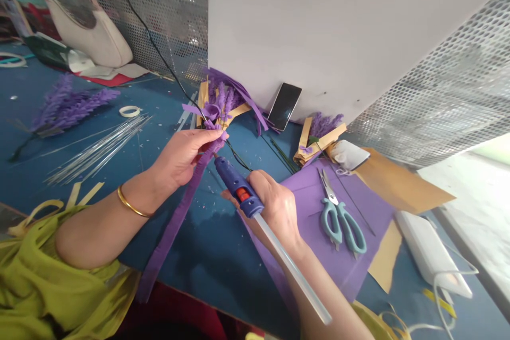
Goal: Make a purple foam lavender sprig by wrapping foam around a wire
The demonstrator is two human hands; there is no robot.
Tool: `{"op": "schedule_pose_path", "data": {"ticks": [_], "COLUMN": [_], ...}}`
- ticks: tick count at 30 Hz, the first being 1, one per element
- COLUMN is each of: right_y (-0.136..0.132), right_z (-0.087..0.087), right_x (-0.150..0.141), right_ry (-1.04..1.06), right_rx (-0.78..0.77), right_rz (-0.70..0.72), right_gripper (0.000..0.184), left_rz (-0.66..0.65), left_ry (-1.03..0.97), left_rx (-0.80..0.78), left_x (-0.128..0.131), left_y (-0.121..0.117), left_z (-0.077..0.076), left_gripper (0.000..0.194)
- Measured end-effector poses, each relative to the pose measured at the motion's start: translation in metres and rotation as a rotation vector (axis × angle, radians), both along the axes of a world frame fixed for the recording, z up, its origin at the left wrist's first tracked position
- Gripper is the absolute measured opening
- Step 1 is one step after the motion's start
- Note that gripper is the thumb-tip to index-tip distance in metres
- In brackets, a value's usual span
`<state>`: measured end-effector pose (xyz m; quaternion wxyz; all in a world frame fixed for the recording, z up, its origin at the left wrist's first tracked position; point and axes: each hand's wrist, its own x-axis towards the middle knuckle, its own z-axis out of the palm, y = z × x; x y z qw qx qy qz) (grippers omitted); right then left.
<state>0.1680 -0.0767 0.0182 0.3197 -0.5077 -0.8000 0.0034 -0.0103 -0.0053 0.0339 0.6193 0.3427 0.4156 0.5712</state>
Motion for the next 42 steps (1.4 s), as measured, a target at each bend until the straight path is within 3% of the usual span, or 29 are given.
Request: {"op": "schedule_pose_path", "data": {"ticks": [13, 42], "right_y": [-0.001, -0.003], "right_z": [-0.001, 0.009], "right_x": [0.001, 0.004], "right_ry": [-0.033, -0.147], "right_rx": [-0.006, -0.013], "right_rz": [0.046, 0.163], "right_gripper": [0.036, 0.037], "left_rz": [0.006, 0.028], "left_ry": [0.030, 0.023], "left_rx": [-0.036, 0.015], "left_x": [0.000, -0.001], "left_y": [-0.003, 0.002], "left_z": [0.005, -0.001], "left_gripper": [0.015, 0.014]}}
